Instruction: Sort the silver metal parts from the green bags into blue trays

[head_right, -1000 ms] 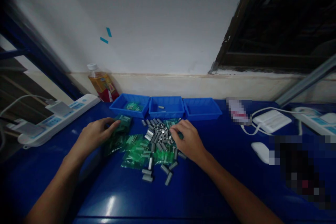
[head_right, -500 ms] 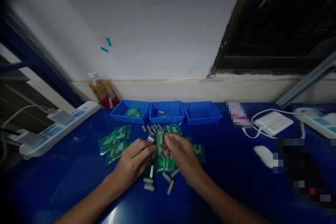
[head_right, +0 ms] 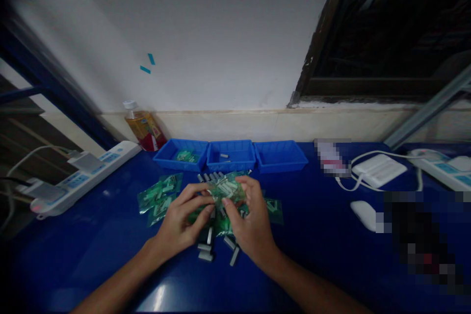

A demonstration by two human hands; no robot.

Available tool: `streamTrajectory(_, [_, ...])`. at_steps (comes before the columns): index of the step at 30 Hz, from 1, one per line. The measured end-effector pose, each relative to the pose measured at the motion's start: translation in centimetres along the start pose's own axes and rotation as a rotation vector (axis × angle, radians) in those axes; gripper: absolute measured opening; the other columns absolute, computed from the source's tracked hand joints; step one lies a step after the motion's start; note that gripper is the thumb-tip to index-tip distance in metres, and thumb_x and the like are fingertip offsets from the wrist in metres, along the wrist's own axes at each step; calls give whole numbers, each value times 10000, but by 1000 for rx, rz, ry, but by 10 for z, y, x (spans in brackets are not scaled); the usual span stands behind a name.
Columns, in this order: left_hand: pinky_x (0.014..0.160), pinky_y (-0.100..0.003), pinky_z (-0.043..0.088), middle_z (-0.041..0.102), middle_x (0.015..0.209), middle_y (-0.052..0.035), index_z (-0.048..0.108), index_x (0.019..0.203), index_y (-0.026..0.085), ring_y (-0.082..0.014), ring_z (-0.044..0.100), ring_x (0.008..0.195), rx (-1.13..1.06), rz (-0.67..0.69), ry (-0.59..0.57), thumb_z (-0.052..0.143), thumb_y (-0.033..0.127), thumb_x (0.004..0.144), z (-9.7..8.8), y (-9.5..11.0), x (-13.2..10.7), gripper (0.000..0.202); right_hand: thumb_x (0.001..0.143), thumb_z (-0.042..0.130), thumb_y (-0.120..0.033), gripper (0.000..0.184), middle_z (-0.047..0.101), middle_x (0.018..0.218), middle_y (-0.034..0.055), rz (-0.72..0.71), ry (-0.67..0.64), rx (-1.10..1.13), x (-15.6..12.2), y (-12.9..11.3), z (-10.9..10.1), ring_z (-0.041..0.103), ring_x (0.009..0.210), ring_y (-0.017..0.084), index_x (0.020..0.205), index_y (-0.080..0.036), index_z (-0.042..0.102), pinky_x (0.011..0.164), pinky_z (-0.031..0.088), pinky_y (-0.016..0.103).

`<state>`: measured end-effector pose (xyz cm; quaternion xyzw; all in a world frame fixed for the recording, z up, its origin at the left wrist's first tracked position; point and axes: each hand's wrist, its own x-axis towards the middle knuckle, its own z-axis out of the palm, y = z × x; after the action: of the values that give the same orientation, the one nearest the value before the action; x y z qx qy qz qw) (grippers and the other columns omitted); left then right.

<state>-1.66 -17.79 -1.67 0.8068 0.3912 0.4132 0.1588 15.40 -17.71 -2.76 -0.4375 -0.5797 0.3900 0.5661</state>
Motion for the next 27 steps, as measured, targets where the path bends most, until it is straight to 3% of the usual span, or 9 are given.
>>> streamTrajectory(3, [744,-307,474,619,952,-80,631,979,170,-184,580,869,-212,-280,6,482,320,900,-7,1,4,226,790,582,-175,356,609,875,32,-131,120,-146,4,3,-6,619,761,172,1109,-238,436,668,516,309])
streamTrajectory(6, [589,-251,444,594,772,-38,575,1080,149,-131,548,646,-525,-506,-46,388,462,921,-6,3,7,398,754,515,-54,205,581,805,18,-435,41,-342,5,2,-9,584,775,178,853,-233,524,685,491,327])
streamTrajectory(10, [537,-211,415,553,742,2,466,1215,161,-103,519,595,-684,-547,-68,580,430,819,-2,3,12,493,734,435,25,319,559,953,54,-699,-101,-489,2,0,-7,541,946,206,870,-229,572,797,483,383])
streamTrajectory(12, [605,-225,447,588,842,-29,468,1213,172,-125,563,694,-526,-483,21,595,363,814,-12,-5,18,461,774,462,-4,318,506,1121,92,-657,-104,-561,1,0,-5,499,1056,231,965,-225,588,838,478,405])
streamTrajectory(16, [855,-305,453,609,1034,-72,586,1055,175,-181,571,943,195,-255,351,517,270,862,-50,-44,39,226,834,526,-114,262,408,1248,127,-566,-91,-619,0,2,-4,457,1128,260,1068,-218,580,852,482,423])
streamTrajectory(19, [968,-344,408,637,1043,-75,636,934,163,-198,557,1041,455,-144,231,453,207,877,-69,-77,49,196,842,537,-144,220,410,1227,127,-544,-130,-622,-1,3,-6,465,1111,258,1047,-206,591,852,482,425])
streamTrajectory(21, [1017,-377,377,602,1173,-87,640,995,165,-226,502,1159,536,-101,114,468,213,862,-73,-90,48,223,841,545,-156,200,411,1216,127,-526,-161,-625,-2,4,-7,461,1111,259,1029,-196,600,860,476,428])
streamTrajectory(23, [1019,-380,378,568,1229,-92,625,1069,169,-234,480,1190,583,-94,110,466,241,860,-73,-92,41,272,839,551,-165,187,421,1197,123,-517,-178,-631,-2,5,-8,457,1103,259,1016,-193,605,871,466,434])
streamTrajectory(27, [861,-331,459,656,965,-71,645,970,178,-216,605,936,677,-327,166,416,282,864,-80,-85,18,273,841,548,-159,163,468,1126,105,-525,-220,-620,-1,5,-10,456,1083,245,988,-193,610,890,450,424])
